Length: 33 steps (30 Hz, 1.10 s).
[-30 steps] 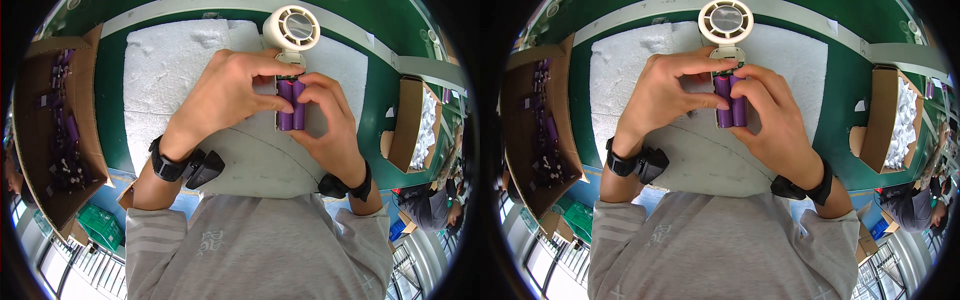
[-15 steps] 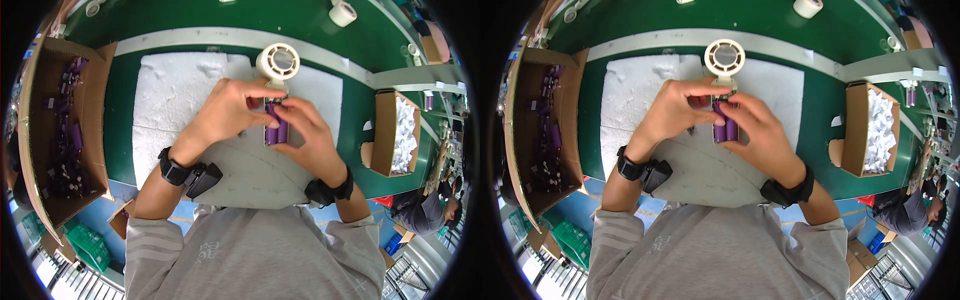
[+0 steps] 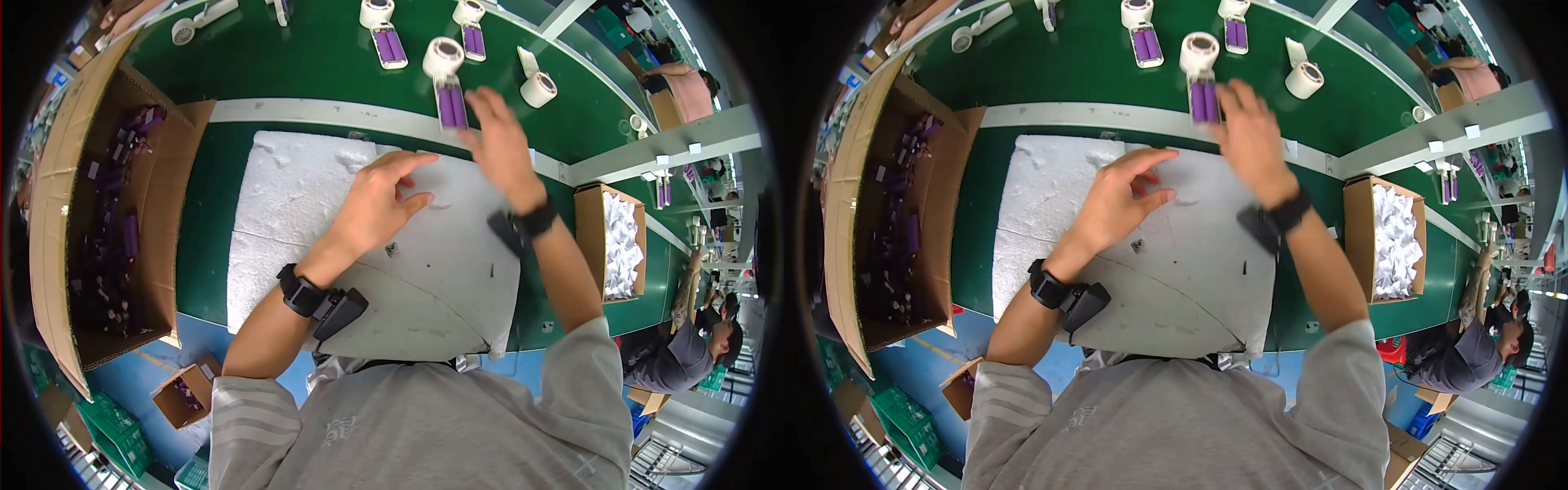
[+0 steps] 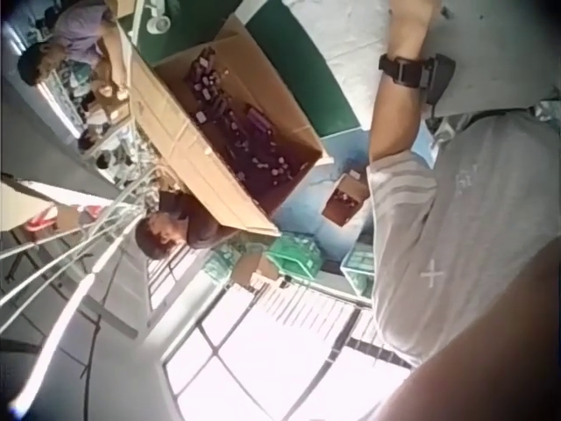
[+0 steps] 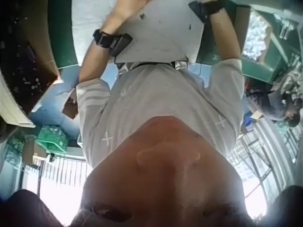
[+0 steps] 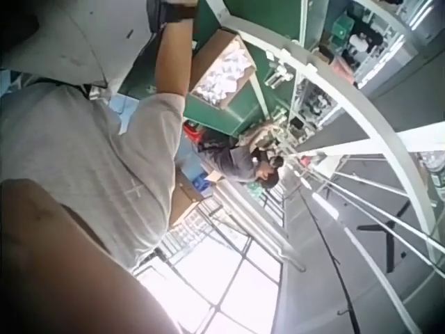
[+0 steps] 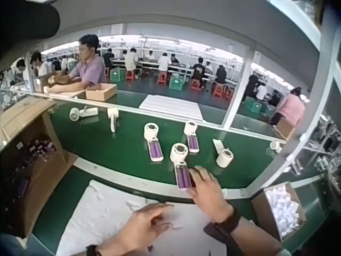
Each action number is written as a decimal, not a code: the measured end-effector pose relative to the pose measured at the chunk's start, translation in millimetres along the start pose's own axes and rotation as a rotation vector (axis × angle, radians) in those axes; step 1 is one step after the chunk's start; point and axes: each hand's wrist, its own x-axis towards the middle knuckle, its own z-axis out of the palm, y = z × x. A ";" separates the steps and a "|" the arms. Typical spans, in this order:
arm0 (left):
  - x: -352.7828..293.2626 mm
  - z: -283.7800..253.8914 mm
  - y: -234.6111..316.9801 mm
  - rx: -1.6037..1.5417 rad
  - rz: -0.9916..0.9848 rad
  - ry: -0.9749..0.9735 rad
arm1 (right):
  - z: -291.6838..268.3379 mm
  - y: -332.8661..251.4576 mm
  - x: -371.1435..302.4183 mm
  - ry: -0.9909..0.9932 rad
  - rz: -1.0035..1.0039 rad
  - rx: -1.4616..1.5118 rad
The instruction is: Assembling small handheld fans by installing internal components such as batteries and circuit boards into the plastic housing.
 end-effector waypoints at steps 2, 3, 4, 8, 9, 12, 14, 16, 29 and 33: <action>4.0 -4.4 -4.4 0.043 0.019 0.010 | 8.6 33.1 34.9 0.111 0.056 -0.062; 4.1 -3.8 -7.9 0.044 0.030 -0.001 | 9.8 49.6 49.5 0.198 0.086 -0.199; 3.1 -2.6 -10.2 0.047 0.037 -0.008 | 8.5 66.5 59.9 0.288 0.114 -0.329; 6.5 6.1 -5.7 0.046 0.098 -0.023 | 11.7 197.0 48.9 0.065 0.503 -0.399; 6.3 4.2 -8.3 0.050 0.103 -0.022 | 12.6 202.7 45.8 0.048 0.542 -0.265; 2.6 -6.2 -15.8 0.106 0.111 0.110 | 13.8 173.4 36.0 0.157 0.591 -0.069; 5.6 -8.3 -10.7 0.131 0.110 0.177 | 5.2 161.9 28.0 0.274 0.442 0.124; 9.7 -21.7 -11.0 -0.020 0.023 0.365 | -25.0 84.2 20.2 0.183 0.241 0.566; -49.0 -194.5 -47.8 0.776 -0.436 1.006 | -56.5 -47.4 -80.0 -0.159 -0.122 0.551; -104.0 -257.1 -85.1 0.946 -1.134 0.905 | -39.0 -49.2 -103.8 0.078 -0.089 0.516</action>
